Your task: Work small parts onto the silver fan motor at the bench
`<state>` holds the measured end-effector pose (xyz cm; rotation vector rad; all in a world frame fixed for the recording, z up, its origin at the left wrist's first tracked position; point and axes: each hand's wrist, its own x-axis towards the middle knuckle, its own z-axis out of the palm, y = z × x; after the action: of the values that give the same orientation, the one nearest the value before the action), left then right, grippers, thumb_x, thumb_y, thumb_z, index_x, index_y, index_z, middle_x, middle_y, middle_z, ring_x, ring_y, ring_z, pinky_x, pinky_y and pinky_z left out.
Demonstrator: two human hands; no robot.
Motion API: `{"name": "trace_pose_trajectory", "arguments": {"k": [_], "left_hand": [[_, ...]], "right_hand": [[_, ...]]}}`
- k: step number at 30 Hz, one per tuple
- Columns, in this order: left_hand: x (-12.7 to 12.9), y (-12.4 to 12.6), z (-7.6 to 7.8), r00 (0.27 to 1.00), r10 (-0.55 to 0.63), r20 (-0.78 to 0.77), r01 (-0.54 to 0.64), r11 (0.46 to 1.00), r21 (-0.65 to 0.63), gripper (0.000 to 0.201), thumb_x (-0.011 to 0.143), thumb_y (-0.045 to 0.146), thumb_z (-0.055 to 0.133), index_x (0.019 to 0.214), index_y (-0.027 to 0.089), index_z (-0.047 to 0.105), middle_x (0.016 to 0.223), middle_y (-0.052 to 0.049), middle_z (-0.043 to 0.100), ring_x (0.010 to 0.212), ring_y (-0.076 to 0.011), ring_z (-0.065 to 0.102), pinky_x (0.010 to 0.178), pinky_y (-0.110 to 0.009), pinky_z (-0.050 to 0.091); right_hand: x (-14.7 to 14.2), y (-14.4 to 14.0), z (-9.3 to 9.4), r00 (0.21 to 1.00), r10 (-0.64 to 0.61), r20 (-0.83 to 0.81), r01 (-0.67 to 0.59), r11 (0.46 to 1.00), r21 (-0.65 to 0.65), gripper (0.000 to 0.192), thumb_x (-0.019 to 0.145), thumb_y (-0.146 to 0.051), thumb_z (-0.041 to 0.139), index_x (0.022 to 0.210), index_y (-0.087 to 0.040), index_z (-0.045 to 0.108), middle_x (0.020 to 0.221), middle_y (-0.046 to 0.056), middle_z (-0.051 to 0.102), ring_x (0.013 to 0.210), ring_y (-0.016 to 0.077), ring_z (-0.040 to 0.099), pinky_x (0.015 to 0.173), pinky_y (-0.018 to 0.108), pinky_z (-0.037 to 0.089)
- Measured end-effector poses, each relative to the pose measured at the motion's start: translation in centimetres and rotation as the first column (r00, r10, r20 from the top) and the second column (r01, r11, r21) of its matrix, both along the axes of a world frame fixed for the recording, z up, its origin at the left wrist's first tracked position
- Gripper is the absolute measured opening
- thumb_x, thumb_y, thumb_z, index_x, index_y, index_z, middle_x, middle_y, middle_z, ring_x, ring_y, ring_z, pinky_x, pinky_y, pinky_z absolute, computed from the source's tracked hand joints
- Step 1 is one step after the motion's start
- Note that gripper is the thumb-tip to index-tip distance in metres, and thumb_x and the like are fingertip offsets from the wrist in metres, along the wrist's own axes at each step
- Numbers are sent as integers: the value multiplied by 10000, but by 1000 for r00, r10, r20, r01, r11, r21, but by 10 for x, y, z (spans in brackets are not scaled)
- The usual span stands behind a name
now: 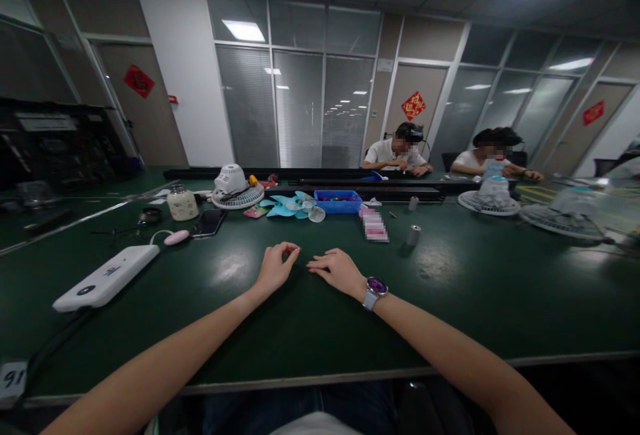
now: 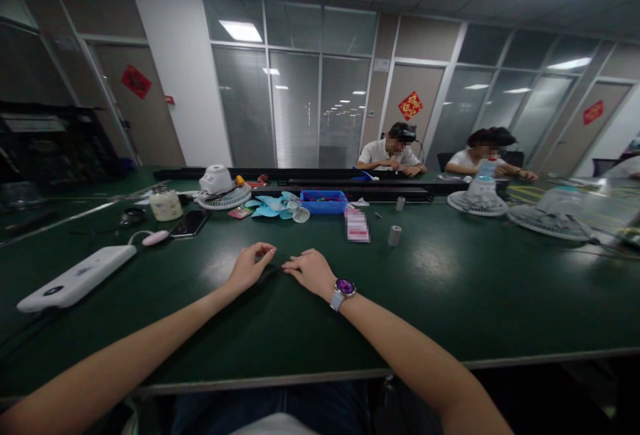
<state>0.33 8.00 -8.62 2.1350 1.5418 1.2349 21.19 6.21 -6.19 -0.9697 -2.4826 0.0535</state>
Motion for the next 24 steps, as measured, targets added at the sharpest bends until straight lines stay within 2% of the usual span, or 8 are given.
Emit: {"name": "trace_pose_trajectory", "arguments": {"k": [3,5,7,9,11,13,17,24], "left_hand": [[-1,0,0,1000,10,3,-10,1000,-27,266,897,395,506,963,207,681,981,-46,722,910,-219,629,859,-375,450],[-2,-1,0,1000,14,-1,-14,999,-37,270,898,402,504,966,212,684,977,-43,721,911,-221,624,859,-376,448],[-2,-1,0,1000,10,-2,-10,999,-39,267,897,399,506,965,211,684,973,-43,718,911,-220,620,865,-375,446],[-2,-1,-1,1000,1,-5,-2,999,-43,271,898,398,502,969,209,683,973,-44,715,910,-221,616,863,-376,446],[-2,0,-1,1000,-2,-9,1,999,-53,279,899,402,500,971,207,685,962,-48,711,902,-224,612,854,-381,449],[-2,0,-1,1000,-8,-10,8,998,-63,287,899,409,498,972,205,686,950,-50,708,899,-225,611,846,-381,454],[-2,-1,-2,1000,-14,-5,14,997,-70,281,897,408,504,972,207,687,942,-48,705,901,-222,610,850,-380,454],[-1,-2,-1,1000,-25,-10,24,997,-69,283,896,412,506,968,209,690,936,-43,704,900,-220,609,834,-358,448]], "right_hand": [[22,11,11,986,-168,-15,168,981,100,249,936,-299,546,1132,-303,700,1060,17,745,949,173,680,887,323,458],[51,23,20,932,-359,-41,361,916,178,276,947,-332,514,1139,-279,705,1040,43,749,907,196,675,857,329,455],[89,35,28,821,-563,-92,568,790,230,311,954,-356,483,1135,-258,715,1031,78,747,908,225,668,834,340,445],[130,45,32,665,-728,-164,743,626,237,345,954,-375,462,1139,-240,719,1023,113,744,907,253,666,804,352,438],[167,52,31,516,-826,-227,855,477,205,369,951,-384,449,1150,-227,717,1003,133,744,887,267,669,772,356,435],[193,57,28,418,-875,-243,907,387,168,377,946,-386,445,1142,-221,721,968,139,748,859,273,674,743,357,433],[211,62,20,370,-903,-218,928,349,130,367,935,-392,450,1114,-242,734,943,137,749,831,271,676,699,352,432],[204,61,22,348,-919,-187,937,344,57,369,934,-404,445,1118,-259,730,986,136,742,870,272,676,687,347,455]]}}
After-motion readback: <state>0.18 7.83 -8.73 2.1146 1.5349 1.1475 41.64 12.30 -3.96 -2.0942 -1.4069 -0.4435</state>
